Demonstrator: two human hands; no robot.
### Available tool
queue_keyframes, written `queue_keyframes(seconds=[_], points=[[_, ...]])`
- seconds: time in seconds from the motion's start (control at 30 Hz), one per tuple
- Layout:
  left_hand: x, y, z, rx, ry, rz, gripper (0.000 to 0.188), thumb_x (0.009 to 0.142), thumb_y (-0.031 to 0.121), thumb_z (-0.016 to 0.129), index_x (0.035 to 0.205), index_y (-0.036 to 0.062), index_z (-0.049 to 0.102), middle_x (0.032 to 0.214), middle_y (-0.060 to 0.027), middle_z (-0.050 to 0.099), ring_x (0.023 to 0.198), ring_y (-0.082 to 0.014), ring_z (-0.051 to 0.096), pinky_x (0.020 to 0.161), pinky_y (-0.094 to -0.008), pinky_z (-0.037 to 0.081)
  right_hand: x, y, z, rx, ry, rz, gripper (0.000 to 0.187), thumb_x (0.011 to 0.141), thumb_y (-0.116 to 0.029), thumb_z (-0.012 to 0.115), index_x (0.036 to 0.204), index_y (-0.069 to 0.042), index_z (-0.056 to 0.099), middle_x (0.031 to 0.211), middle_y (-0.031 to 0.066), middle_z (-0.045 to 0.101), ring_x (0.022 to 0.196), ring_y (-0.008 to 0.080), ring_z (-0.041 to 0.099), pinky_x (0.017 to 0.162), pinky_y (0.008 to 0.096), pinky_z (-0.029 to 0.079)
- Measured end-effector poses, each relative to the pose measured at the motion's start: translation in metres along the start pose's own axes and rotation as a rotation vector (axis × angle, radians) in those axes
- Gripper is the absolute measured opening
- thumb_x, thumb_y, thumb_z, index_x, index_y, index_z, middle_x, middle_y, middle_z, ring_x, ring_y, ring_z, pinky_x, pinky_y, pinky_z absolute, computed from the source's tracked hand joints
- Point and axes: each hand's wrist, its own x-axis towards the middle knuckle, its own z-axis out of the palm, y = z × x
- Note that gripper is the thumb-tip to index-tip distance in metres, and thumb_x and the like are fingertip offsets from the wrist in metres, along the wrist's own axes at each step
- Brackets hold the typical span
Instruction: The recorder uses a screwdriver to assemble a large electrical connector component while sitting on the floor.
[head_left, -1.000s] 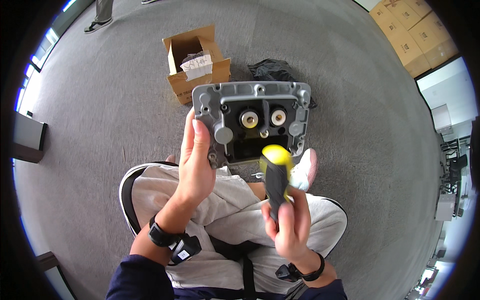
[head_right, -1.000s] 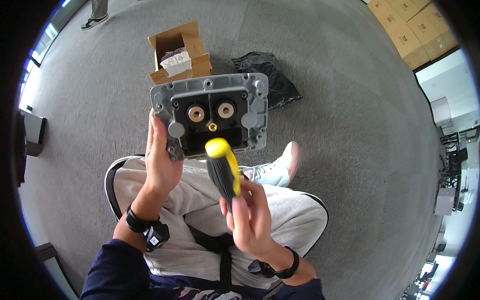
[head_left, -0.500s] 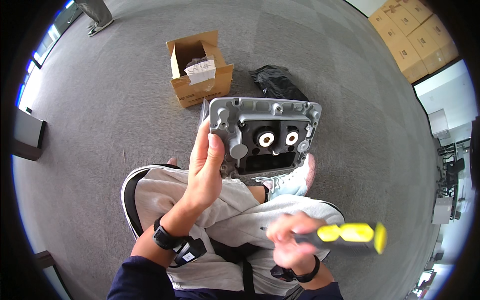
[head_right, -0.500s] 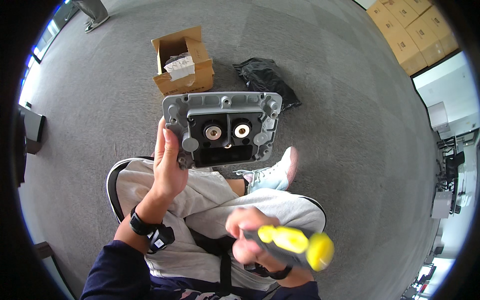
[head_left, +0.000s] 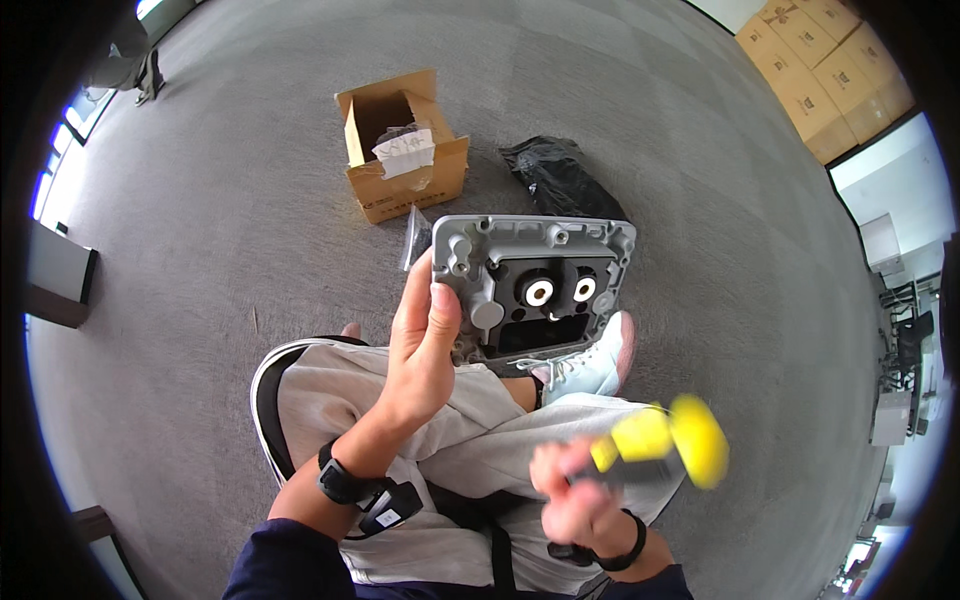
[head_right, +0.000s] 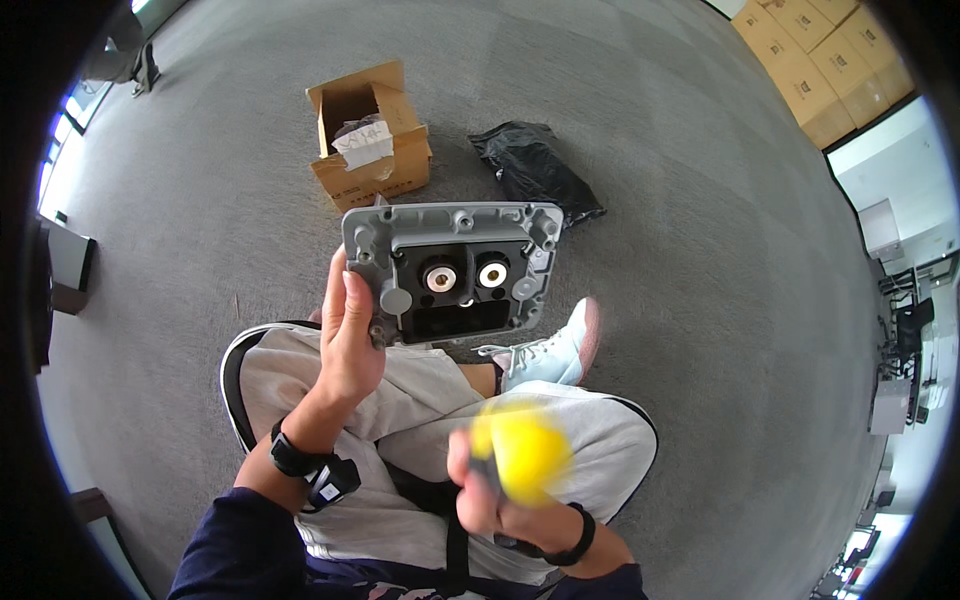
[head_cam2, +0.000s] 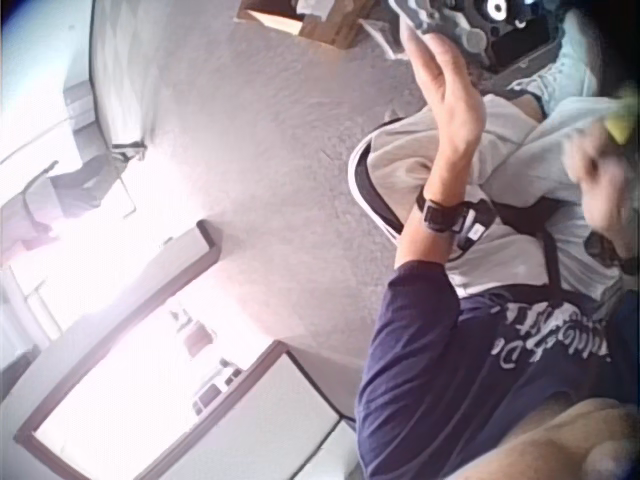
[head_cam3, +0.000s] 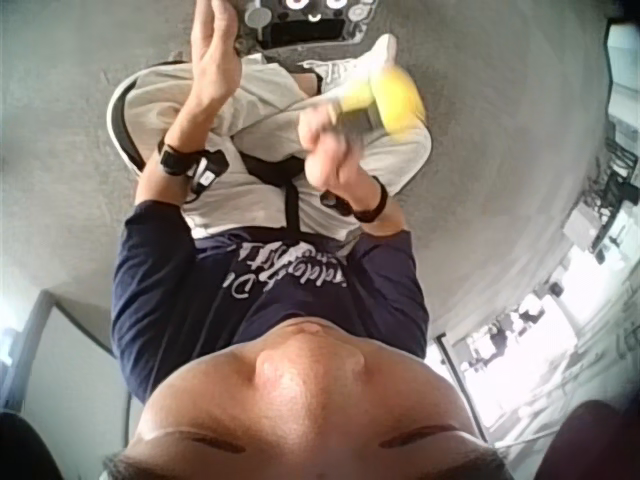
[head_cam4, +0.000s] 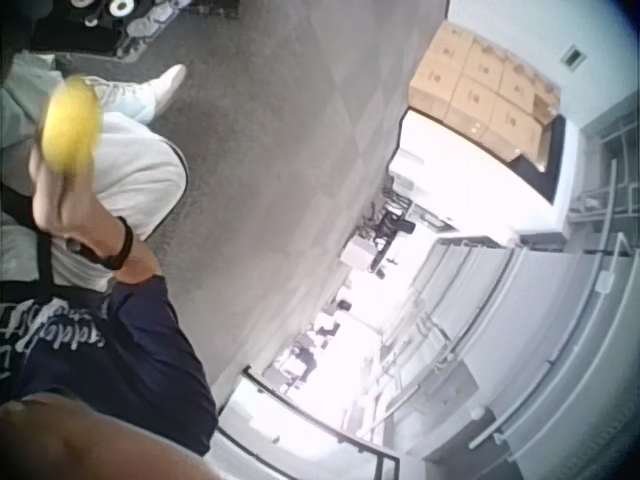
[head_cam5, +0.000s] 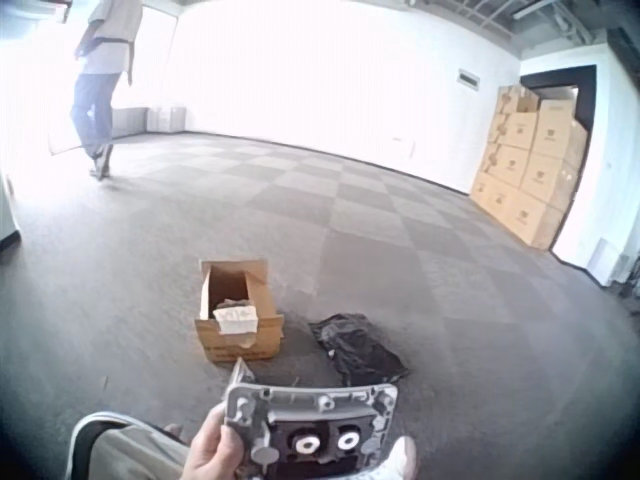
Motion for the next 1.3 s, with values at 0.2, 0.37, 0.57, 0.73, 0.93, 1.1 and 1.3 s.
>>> queue_keyframes(seconds=[0.2, 0.37, 0.57, 0.73, 0.93, 1.1, 1.3], points=[[-0.002, -0.004, 0.003, -0.026, 0.009, 0.016, 0.046, 0.104, 0.036, 0.035, 0.138, 0.0057, 0.036, 0.121, -0.0041, 0.055, 0.109, -0.01, 0.052, 0.094, -0.0258, 0.041, 0.014, 0.01, -0.002, -0.258, 0.046, 0.151, 0.036, 0.101, -0.041, 0.037, 0.091, -0.007, 0.04, 0.056, -0.0005, 0.036, 0.047, 0.0095, 0.032, 0.044, 0.025, 0.027], [0.002, -0.006, -0.003, 0.051, 0.049, -0.088, 0.043, 0.104, 0.034, 0.034, 0.138, 0.0077, 0.037, 0.123, -0.0041, 0.054, 0.111, -0.0119, 0.052, 0.096, -0.0279, 0.041, 0.01, -0.023, -0.001, 0.049, 0.133, -0.309, 0.05, 0.09, -0.065, 0.04, 0.097, -0.016, 0.034, 0.052, -0.0007, 0.032, 0.041, 0.0095, 0.023, 0.039, 0.0261, 0.021], [0.011, -0.009, 0.001, -0.333, 0.302, -0.448, 0.035, 0.103, 0.037, 0.035, 0.13, 0.0169, 0.045, 0.121, 0.0, 0.058, 0.11, -0.0174, 0.057, 0.094, -0.0396, 0.047, 0.039, -0.029, -0.051, 0.523, 0.459, 0.054, 0.044, 0.099, -0.055, 0.034, 0.103, -0.012, 0.041, 0.054, -0.0036, 0.028, 0.043, 0.006, 0.02, 0.04, 0.0222, 0.02], [0.014, -0.04, -0.01, -0.085, 0.451, -0.752, 0.028, 0.103, 0.036, 0.035, 0.12, 0.0172, 0.046, 0.114, -0.004, 0.058, 0.1, -0.0219, 0.062, 0.083, -0.0449, 0.055, 0.044, -0.007, -0.082, 0.737, 0.622, 0.038, 0.03, 0.102, -0.038, 0.04, 0.101, -0.009, 0.048, 0.06, -0.0053, 0.029, 0.045, 0.0041, 0.021, 0.036, 0.0206, 0.018], [-0.004, -0.085, 0.002, -0.048, 0.404, -0.948, 0.021, 0.102, 0.021, 0.042, 0.122, 0.0157, 0.044, 0.11, -0.0039, 0.057, 0.099, -0.0192, 0.06, 0.083, -0.0438, 0.054, 0.042, -0.009, -0.088, 0.956, 0.486, 0.307, 0.03, 0.103, -0.04, 0.037, 0.099, -0.013, 0.049, 0.061, -0.0051, 0.03, 0.046, 0.0053, 0.023, 0.039, 0.0215, 0.022], [0.009, -0.11, 0.0, -0.034, 0.251, -0.895, 0.024, 0.102, 0.019, 0.038, 0.126, 0.0138, 0.043, 0.116, -0.0053, 0.057, 0.106, -0.0205, 0.058, 0.09, -0.046, 0.051, 0.037, -0.006, -0.087, 1.132, 0.47, 0.457, 0.028, 0.102, -0.039, 0.038, 0.099, -0.013, 0.047, 0.061, -0.004, 0.031, 0.048, 0.006, 0.025, 0.042, 0.0217, 0.023], [0.029, -0.133, -0.019, -0.032, 0.181, -1.055, 0.026, 0.103, 0.014, 0.034, 0.128, 0.0125, 0.042, 0.116, -0.0065, 0.057, 0.106, -0.0221, 0.059, 0.088, -0.0484, 0.051, 0.033, -0.014, -0.091, 1.124, 0.439, 0.414, 0.029, 0.102, -0.041, 0.038, 0.1, -0.014, 0.046, 0.061, -0.0035, 0.031, 0.048, 0.0064, 0.025, 0.042, 0.0224, 0.023]])
